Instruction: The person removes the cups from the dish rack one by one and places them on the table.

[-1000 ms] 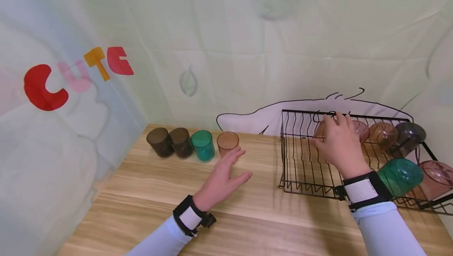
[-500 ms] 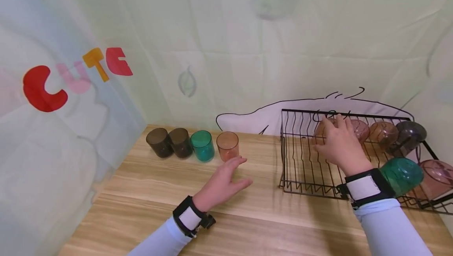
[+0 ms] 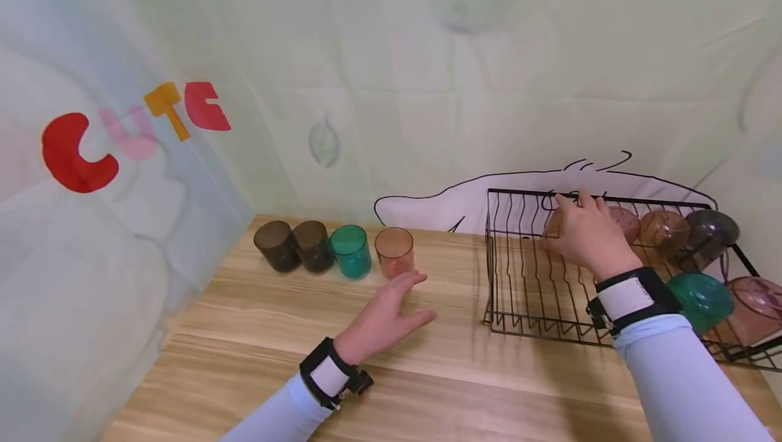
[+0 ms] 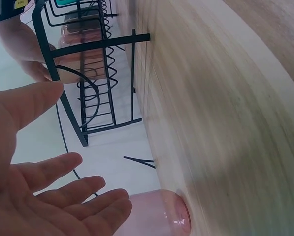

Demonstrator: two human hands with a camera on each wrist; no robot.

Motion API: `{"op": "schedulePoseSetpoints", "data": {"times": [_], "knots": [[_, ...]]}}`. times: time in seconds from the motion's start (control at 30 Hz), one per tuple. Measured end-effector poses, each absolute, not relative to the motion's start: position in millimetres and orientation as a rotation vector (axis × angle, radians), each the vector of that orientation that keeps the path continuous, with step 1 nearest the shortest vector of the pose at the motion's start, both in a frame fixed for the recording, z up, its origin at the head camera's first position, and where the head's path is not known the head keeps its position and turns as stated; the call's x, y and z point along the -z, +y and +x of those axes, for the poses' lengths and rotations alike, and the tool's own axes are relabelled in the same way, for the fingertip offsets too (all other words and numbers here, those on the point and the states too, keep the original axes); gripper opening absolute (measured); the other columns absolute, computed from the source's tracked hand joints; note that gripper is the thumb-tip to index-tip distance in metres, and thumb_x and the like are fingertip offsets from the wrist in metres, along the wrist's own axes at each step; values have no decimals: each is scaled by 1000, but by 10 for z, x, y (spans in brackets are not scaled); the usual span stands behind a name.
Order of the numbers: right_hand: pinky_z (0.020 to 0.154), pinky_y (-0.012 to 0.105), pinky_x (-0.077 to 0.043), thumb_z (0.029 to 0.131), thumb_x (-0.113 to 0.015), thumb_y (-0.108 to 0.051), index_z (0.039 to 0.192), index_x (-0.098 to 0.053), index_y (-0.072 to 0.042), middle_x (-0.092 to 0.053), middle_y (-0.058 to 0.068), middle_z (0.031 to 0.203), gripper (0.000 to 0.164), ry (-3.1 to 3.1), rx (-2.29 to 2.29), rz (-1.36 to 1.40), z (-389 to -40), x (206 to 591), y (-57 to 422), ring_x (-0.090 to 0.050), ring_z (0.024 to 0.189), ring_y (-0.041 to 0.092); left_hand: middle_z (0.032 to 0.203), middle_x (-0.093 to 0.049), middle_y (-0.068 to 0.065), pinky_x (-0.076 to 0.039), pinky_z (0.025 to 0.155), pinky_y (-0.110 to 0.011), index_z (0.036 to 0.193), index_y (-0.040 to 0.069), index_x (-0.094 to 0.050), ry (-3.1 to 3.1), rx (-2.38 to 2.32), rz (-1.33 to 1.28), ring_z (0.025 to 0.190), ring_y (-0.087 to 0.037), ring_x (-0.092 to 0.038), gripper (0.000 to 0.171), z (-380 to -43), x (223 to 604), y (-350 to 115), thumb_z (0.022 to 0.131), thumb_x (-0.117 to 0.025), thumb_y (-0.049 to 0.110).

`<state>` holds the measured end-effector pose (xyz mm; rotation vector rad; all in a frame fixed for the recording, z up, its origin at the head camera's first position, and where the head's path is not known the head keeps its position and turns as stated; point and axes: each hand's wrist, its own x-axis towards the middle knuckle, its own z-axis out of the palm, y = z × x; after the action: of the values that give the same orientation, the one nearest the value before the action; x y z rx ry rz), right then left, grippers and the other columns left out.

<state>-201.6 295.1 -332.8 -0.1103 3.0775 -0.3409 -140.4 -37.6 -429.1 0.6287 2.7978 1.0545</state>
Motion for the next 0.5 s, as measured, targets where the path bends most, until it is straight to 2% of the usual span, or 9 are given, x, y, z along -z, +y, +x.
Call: {"op": "schedulePoseSetpoints", "data": {"times": [0.1, 0.27, 0.5], "knots": [[94, 77, -18, 81, -69, -34, 144, -27, 1, -14, 42, 144, 84, 3049, 312, -99, -2032, 3376, 2975, -15, 124, 66, 149, -36, -10, -35, 109, -40, 140, 14, -42, 2802, -1044, 627, 136, -22, -37, 66, -1410, 4304, -381, 85, -65, 44], [90, 77, -26, 80, -70, -23, 143, -31, -1, -22, 41, 140, 77, 3059, 286, -115, -2047, 3426, 2979, -25, 121, 63, 148, -38, -10, -36, 109, -39, 140, 14, -42, 2807, -1023, 618, 135, -22, -38, 66, -1427, 4331, -393, 85, -64, 45], [81, 69, -40, 79, -66, -5, 136, -40, 2, -35, 40, 133, 63, 3100, 272, -149, -2030, 3415, 2935, -37, 116, 59, 148, -38, -9, -37, 108, -39, 139, 15, -42, 2804, -1020, 618, 135, -22, -38, 66, -1430, 4334, -397, 85, -64, 46]]}}
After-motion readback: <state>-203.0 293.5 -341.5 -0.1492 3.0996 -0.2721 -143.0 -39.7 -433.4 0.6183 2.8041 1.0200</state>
